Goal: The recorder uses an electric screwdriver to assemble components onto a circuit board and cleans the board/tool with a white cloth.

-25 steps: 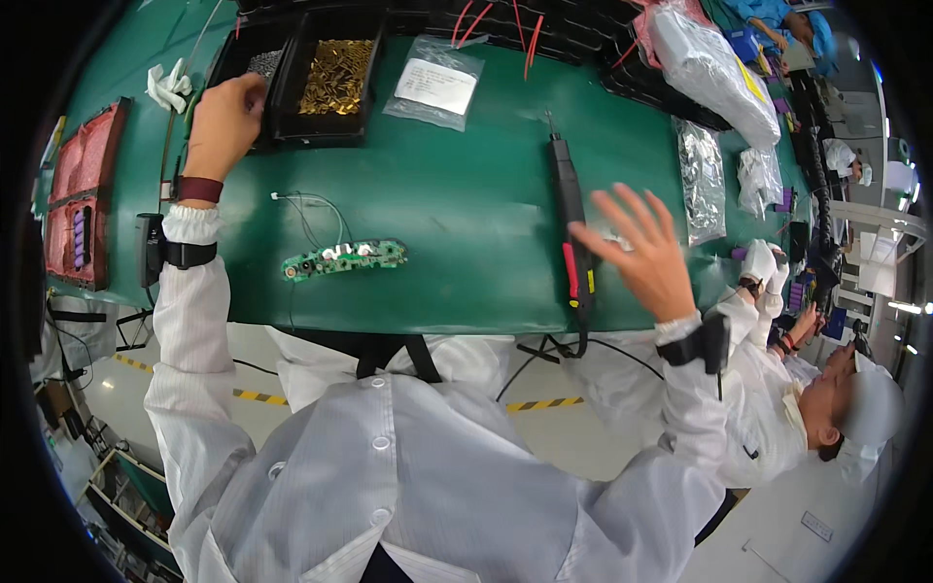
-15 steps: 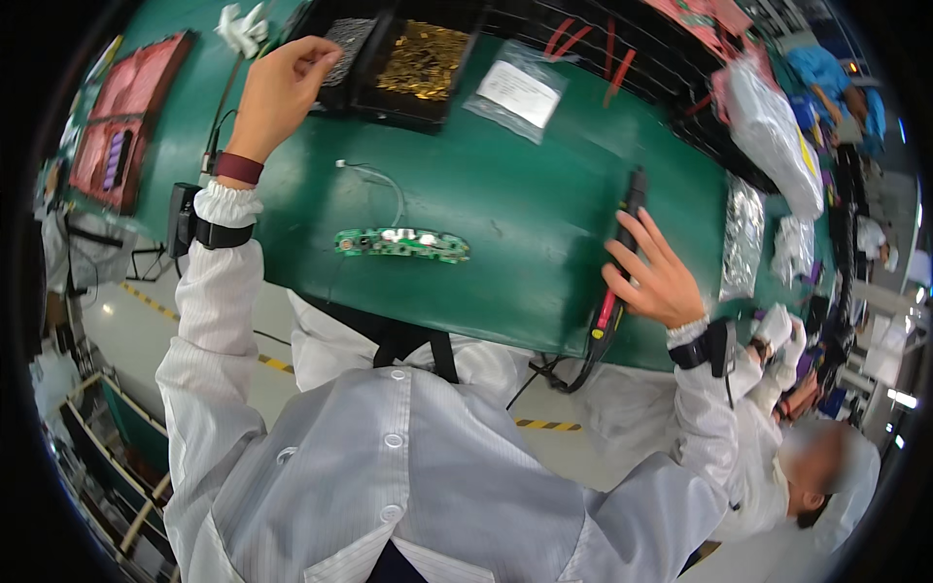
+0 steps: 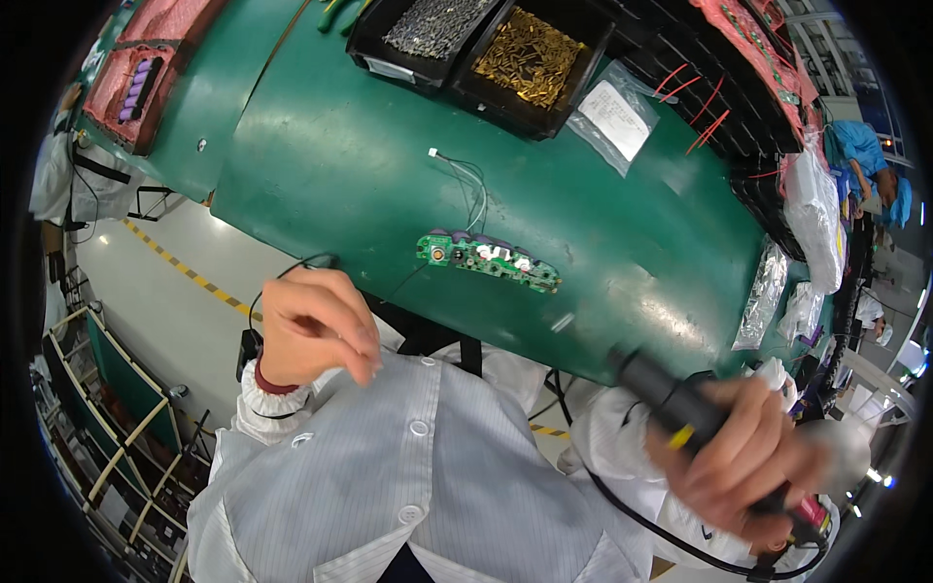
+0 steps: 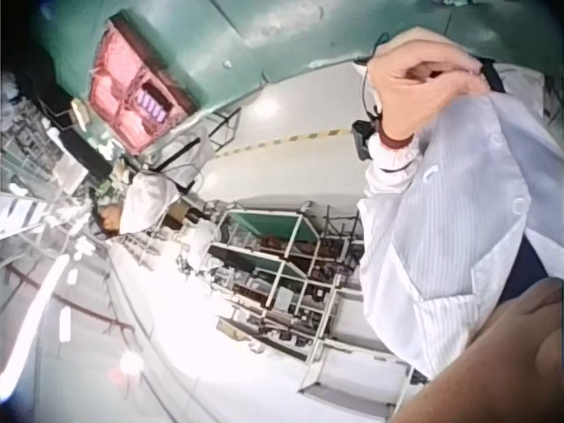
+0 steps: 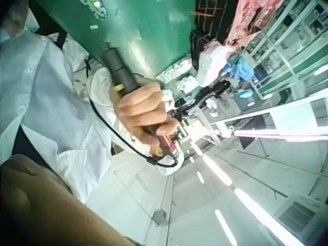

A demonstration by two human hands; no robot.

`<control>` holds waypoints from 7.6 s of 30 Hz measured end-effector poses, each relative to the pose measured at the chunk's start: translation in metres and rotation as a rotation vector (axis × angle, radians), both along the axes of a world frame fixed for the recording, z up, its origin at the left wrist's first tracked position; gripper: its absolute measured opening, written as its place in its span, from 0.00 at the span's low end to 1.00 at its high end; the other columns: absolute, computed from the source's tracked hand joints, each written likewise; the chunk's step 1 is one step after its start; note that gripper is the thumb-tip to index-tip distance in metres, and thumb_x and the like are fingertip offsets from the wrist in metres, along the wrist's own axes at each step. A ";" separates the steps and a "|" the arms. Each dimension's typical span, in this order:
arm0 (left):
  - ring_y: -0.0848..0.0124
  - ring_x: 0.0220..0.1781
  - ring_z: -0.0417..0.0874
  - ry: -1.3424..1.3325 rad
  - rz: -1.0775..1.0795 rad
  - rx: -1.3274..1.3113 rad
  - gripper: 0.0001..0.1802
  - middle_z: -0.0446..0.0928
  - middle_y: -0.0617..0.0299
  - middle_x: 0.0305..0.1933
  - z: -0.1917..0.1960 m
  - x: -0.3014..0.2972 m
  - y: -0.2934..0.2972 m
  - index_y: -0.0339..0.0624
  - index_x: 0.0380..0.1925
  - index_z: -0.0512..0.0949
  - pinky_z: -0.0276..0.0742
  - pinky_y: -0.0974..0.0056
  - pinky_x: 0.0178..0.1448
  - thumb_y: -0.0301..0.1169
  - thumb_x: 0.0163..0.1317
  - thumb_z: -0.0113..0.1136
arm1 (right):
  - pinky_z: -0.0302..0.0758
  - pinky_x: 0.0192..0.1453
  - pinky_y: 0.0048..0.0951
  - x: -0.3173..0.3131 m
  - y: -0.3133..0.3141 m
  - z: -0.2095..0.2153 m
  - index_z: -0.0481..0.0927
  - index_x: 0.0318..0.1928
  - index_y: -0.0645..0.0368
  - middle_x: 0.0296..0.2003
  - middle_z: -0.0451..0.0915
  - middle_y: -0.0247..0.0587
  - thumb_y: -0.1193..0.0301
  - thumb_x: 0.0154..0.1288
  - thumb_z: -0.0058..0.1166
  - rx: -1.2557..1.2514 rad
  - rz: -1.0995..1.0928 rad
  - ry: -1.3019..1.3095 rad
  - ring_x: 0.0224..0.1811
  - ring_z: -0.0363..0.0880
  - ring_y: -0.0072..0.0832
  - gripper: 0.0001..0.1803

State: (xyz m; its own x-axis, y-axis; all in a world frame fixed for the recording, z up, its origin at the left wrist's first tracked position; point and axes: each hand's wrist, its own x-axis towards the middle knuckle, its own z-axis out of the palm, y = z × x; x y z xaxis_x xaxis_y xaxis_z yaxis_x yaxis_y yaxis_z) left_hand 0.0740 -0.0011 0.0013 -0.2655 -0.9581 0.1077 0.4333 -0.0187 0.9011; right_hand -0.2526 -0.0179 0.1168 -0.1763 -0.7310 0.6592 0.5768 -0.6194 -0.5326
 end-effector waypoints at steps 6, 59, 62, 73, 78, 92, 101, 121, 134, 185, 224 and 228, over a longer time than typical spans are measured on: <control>0.69 0.30 0.88 -0.172 0.118 -0.220 0.14 0.86 0.57 0.33 0.001 -0.005 -0.005 0.36 0.32 0.89 0.82 0.70 0.32 0.24 0.45 0.85 | 0.76 0.12 0.24 0.088 -0.018 -0.003 0.69 0.35 0.59 0.12 0.75 0.33 0.74 0.61 0.65 -0.075 0.340 -0.168 0.08 0.72 0.21 0.14; 0.60 0.49 0.85 -0.598 0.356 -0.416 0.32 0.84 0.54 0.51 -0.036 -0.024 -0.036 0.38 0.51 0.85 0.82 0.60 0.51 0.33 0.43 0.85 | 0.74 0.28 0.19 0.110 -0.046 0.014 0.69 0.51 0.53 0.22 0.77 0.28 0.52 0.69 0.63 0.126 0.161 0.663 0.19 0.75 0.19 0.24; 0.62 0.44 0.86 -0.550 0.388 -0.422 0.26 0.86 0.58 0.46 -0.044 -0.034 -0.040 0.40 0.47 0.87 0.82 0.62 0.46 0.31 0.46 0.84 | 0.73 0.26 0.18 0.117 -0.054 0.010 0.69 0.53 0.51 0.23 0.77 0.27 0.48 0.71 0.59 0.086 0.231 0.779 0.18 0.75 0.19 0.24; 0.64 0.38 0.86 -0.498 0.411 -0.479 0.22 0.87 0.60 0.40 -0.054 -0.036 -0.044 0.41 0.43 0.88 0.82 0.64 0.41 0.31 0.46 0.83 | 0.71 0.23 0.27 0.145 -0.065 -0.002 0.64 0.56 0.53 0.24 0.76 0.37 0.48 0.76 0.54 0.024 0.317 0.625 0.18 0.74 0.27 0.26; 0.63 0.38 0.86 -0.494 0.441 -0.481 0.22 0.87 0.60 0.40 -0.057 -0.036 -0.041 0.40 0.43 0.88 0.83 0.64 0.41 0.30 0.46 0.83 | 0.71 0.19 0.35 0.081 -0.076 -0.049 0.60 0.57 0.55 0.25 0.75 0.45 0.49 0.80 0.50 -0.145 0.579 0.394 0.19 0.73 0.35 0.25; 0.64 0.36 0.86 -0.486 0.478 -0.573 0.22 0.87 0.60 0.40 -0.061 -0.040 -0.045 0.38 0.43 0.87 0.84 0.65 0.40 0.30 0.46 0.83 | 0.71 0.19 0.33 0.150 -0.063 0.012 0.60 0.58 0.56 0.23 0.75 0.43 0.49 0.80 0.49 0.141 0.347 0.686 0.19 0.74 0.34 0.26; 0.63 0.36 0.86 -0.476 0.431 -0.566 0.21 0.86 0.59 0.39 -0.060 -0.037 -0.047 0.39 0.42 0.87 0.84 0.64 0.40 0.29 0.46 0.83 | 0.72 0.22 0.29 0.145 -0.072 0.010 0.65 0.54 0.56 0.26 0.76 0.39 0.48 0.77 0.53 0.116 0.382 0.759 0.20 0.75 0.30 0.25; 0.62 0.43 0.87 -0.482 0.548 -0.613 0.19 0.86 0.55 0.44 -0.020 0.013 -0.091 0.37 0.45 0.86 0.83 0.62 0.49 0.30 0.54 0.79 | 0.72 0.18 0.18 0.113 -0.066 0.024 0.71 0.50 0.55 0.13 0.76 0.31 0.59 0.63 0.70 -0.037 0.440 0.402 0.10 0.72 0.20 0.25; 0.49 0.37 0.89 -1.492 0.618 -0.556 0.11 0.84 0.45 0.30 -0.033 -0.044 -0.243 0.38 0.26 0.84 0.86 0.49 0.40 0.27 0.64 0.56 | 0.71 0.20 0.20 0.057 -0.029 0.023 0.67 0.50 0.51 0.16 0.75 0.31 0.59 0.72 0.63 0.025 0.202 0.502 0.12 0.68 0.21 0.19; 0.72 0.43 0.90 0.651 -0.127 0.405 0.08 0.76 0.60 0.45 -0.002 -0.020 -0.007 0.40 0.49 0.73 0.88 0.61 0.60 0.23 0.74 0.60 | 0.78 0.20 0.22 0.119 -0.037 0.014 0.73 0.38 0.49 0.16 0.71 0.27 0.62 0.73 0.63 -0.282 0.488 0.134 0.14 0.73 0.19 0.12; 0.63 0.37 0.86 -0.537 0.378 -0.433 0.25 0.87 0.58 0.43 -0.047 -0.035 -0.037 0.42 0.49 0.87 0.83 0.64 0.41 0.21 0.47 0.78 | 0.63 0.15 0.21 0.126 -0.068 0.000 0.66 0.44 0.50 0.17 0.74 0.30 0.55 0.67 0.67 -0.037 0.465 0.723 0.10 0.67 0.20 0.23; 0.63 0.36 0.85 -0.495 0.400 -0.426 0.25 0.86 0.59 0.41 -0.046 -0.040 -0.038 0.42 0.48 0.87 0.81 0.63 0.39 0.23 0.45 0.80 | 0.61 0.15 0.21 0.132 -0.072 0.002 0.65 0.43 0.50 0.17 0.74 0.30 0.54 0.67 0.67 -0.015 0.476 0.749 0.10 0.66 0.20 0.23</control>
State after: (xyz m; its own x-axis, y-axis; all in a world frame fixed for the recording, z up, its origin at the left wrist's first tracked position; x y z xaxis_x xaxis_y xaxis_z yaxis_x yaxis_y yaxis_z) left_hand 0.0337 -0.0391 -0.0445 -0.0205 -0.8939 0.4478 -0.1220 0.4468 0.8863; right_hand -0.1206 -0.0899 0.1185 0.6260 -0.6068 0.4899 0.2787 -0.4127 -0.8672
